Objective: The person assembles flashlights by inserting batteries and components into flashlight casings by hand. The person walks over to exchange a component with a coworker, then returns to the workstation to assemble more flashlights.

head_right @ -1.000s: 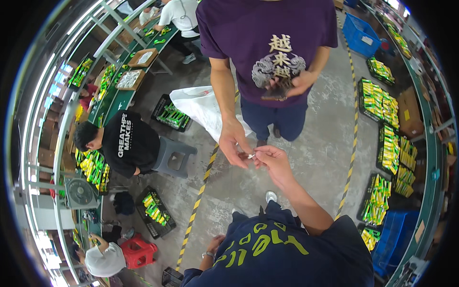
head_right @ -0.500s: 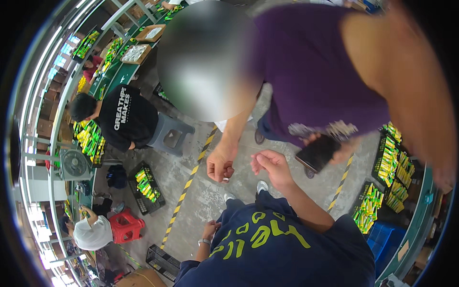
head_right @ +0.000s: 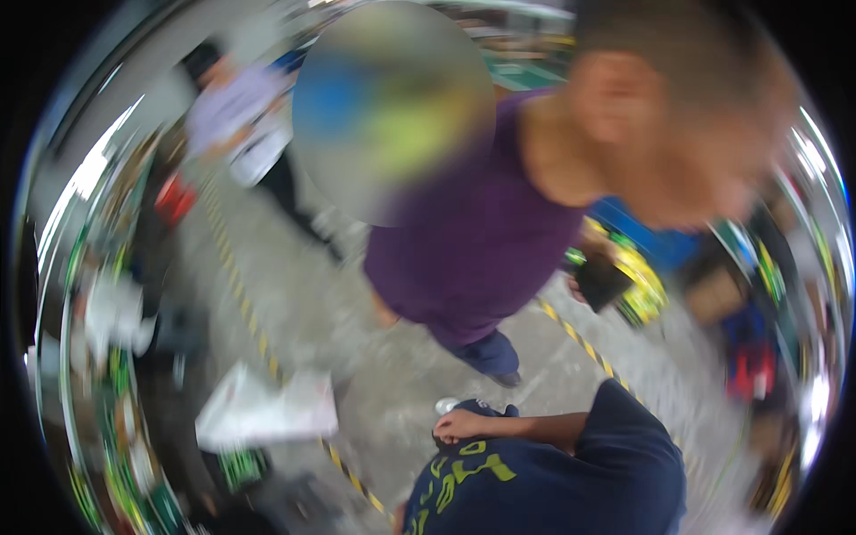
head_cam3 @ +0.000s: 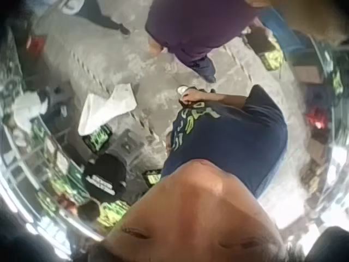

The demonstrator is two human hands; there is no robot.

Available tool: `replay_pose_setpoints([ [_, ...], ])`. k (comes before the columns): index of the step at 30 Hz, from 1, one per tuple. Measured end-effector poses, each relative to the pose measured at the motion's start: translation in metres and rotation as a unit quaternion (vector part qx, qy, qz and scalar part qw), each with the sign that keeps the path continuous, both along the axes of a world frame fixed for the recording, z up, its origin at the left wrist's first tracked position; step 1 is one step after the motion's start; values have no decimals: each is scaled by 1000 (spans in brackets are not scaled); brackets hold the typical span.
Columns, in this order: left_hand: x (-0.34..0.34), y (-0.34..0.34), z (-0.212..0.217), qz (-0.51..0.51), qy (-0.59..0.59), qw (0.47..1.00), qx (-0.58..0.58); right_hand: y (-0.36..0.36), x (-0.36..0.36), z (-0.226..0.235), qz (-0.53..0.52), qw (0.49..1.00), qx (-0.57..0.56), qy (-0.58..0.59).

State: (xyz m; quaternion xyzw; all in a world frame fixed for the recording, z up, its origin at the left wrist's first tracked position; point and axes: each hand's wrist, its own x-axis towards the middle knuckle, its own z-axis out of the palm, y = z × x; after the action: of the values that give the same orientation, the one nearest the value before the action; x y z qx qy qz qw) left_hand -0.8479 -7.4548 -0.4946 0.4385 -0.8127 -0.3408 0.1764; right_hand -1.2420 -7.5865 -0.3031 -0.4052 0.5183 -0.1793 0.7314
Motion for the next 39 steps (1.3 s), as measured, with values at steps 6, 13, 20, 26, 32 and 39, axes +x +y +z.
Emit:
replay_pose_setpoints([
  [6, -111, -138, 2, -353, 19, 934, 47, 209, 0, -23, -288, 948, -23, 132],
  [13, -304, 1, 61, -573, -48, 810, 114, 504, 45, -55, -579, 806, 61, 107],
  [20, -423, 257, 94, -662, -181, 709, 164, 780, 98, -19, -841, 537, 65, -1],
  [26, -484, 536, 106, -677, -300, 642, 200, 1074, 168, -53, -959, 270, 78, -26],
  [32, -538, 778, 106, -625, -408, 621, 241, 1313, 216, -54, -996, 9, 85, 8],
  [39, -691, 1024, 37, -630, -508, 538, 237, 1424, 244, -147, -951, -215, 125, -183],
])
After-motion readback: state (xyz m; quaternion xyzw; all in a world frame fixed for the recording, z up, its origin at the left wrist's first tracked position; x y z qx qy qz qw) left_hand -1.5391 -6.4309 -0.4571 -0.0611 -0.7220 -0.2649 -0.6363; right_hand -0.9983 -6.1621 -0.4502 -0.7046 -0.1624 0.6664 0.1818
